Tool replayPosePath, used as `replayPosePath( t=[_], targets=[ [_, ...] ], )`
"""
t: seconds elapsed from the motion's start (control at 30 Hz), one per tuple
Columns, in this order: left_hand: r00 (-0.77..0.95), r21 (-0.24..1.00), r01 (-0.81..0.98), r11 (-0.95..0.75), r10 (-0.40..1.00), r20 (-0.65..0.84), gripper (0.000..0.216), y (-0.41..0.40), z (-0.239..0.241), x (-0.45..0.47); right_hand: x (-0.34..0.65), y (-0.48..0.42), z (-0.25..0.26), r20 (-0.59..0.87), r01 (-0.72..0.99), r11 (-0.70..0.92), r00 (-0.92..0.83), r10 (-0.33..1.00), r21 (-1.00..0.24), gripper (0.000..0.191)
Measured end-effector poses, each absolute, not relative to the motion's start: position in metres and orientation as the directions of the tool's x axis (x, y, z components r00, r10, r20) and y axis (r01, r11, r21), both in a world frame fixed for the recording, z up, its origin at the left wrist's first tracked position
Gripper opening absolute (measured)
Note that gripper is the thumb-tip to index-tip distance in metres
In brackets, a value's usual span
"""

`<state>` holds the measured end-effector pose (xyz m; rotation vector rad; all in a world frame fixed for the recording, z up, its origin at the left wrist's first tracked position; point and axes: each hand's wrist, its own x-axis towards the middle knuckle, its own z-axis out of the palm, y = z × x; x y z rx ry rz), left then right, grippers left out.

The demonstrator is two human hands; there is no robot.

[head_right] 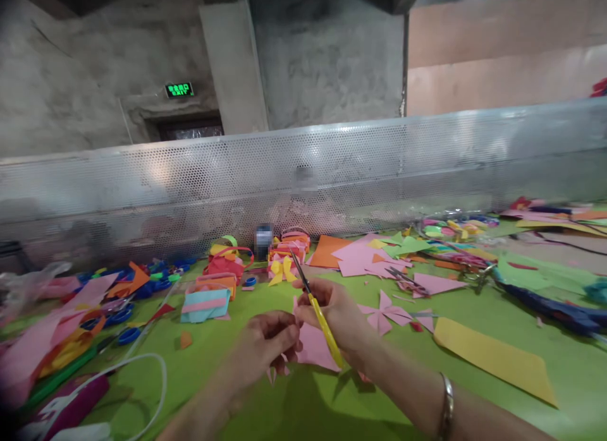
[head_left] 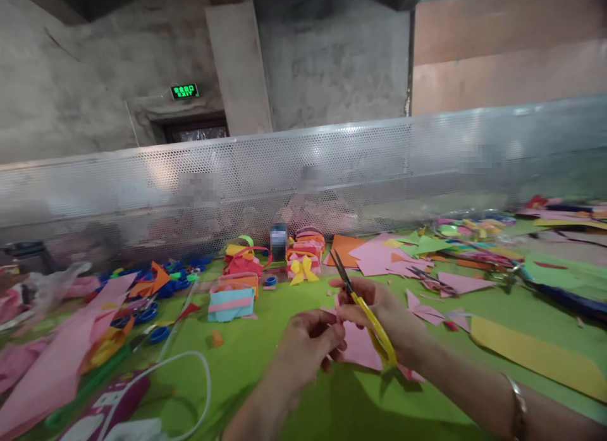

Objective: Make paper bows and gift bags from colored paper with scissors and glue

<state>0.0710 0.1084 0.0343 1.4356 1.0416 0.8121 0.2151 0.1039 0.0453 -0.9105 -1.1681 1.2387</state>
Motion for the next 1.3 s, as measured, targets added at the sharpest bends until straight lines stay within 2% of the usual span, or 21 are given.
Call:
replayPosePath(
  t=[0.17,0.43,0.67,1.07,1.17,1.3],
  targets=[
    [0.294,0.984,0.174,0.039,0.952,-0.090,0.017,0.107,0.038,0.074,0.215,0.106,0.040,0.148,-0.217,0.130,-0.068,0.987,-0.967,0.039],
    [0.318,0.964,0.266,0.028,0.941,-0.115,0.013,0.106,0.036,0.072,0.224,0.109,0.043,0.207,-0.126,0.204,-0.011,0.978,-0.971,0.045],
    [0.262,0.957,0.286,0.039,0.958,-0.117,0.013,0.104,0.041,0.071,0.226,0.107,0.049,0.202,-0.090,0.202,0.002,0.979,-0.975,0.042],
    [0.136,1.000,0.011,-0.016,0.991,0.015,0.023,0.109,0.042,0.062,0.221,0.110,0.045,0.222,-0.115,0.226,0.041,0.974,-0.967,0.039],
    [0.136,0.999,-0.039,-0.001,0.991,0.006,0.025,0.109,0.043,0.062,0.218,0.109,0.044,0.213,-0.122,0.215,0.030,0.977,-0.969,0.036],
    [0.164,0.995,-0.094,0.028,0.986,-0.012,0.027,0.108,0.042,0.065,0.216,0.108,0.041,0.178,-0.199,0.189,0.072,0.981,-0.962,0.041]
  ],
)
